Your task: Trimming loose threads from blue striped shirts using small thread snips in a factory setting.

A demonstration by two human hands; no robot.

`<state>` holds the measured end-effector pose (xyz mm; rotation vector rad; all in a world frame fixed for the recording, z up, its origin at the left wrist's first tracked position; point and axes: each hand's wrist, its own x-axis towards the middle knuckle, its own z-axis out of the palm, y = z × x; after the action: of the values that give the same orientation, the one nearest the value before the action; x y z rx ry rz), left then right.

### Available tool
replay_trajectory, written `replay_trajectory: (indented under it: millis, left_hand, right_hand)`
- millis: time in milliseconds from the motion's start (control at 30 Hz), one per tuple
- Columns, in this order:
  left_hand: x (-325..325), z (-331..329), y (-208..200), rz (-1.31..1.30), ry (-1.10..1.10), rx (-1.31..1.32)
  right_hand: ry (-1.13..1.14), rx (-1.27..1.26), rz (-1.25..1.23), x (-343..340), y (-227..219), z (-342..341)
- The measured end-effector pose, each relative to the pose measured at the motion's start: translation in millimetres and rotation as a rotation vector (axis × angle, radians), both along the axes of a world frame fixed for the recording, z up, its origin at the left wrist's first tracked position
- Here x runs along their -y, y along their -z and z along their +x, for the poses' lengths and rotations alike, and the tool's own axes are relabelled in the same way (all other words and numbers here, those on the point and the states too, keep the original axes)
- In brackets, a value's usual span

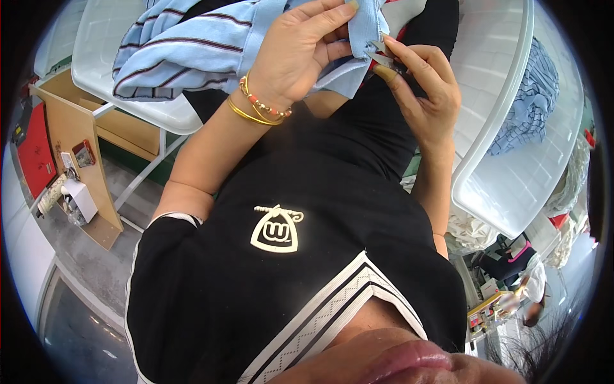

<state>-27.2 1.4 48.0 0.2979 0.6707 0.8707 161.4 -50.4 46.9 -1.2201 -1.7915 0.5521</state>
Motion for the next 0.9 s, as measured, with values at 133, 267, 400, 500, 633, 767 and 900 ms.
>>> replay_trajectory:
  millis: [133,267,400,500,633,767,900]
  left_hand:
    - [3.0,6.3,-3.7,0.024,-0.043,-0.04]
    - [5.3,9.5,0.7,0.087,-0.069,-0.056]
    - [7.0,9.5,1.3,0.142,-0.094,-0.109]
    - [5.6,10.9,-1.0,0.15,-0.087,-0.116]
    - [3.0,4.7,5.6,0.256,-0.087,-0.196]
    - [1.3,-1.2,11.1,0.268,-0.063,-0.199]
    - [0.4,-0.4,13.3,0.249,-0.071,-0.192]
  right_hand:
    - [0.025,-0.001,-0.042,2.4,-1.8,-1.1]
    - [0.013,-0.076,-0.142,4.5,-8.2,-1.3]
    - [-0.003,-0.136,-0.147,3.7,-5.9,0.8]
    - [0.005,-0.153,-0.163,4.3,-3.5,1.8]
    - [0.005,-0.175,-0.175,3.0,-2.1,2.3]
    - [0.012,-0.125,-0.129,0.0,2.2,2.5]
    - [0.016,-0.101,-0.067,-1.1,3.5,2.1]
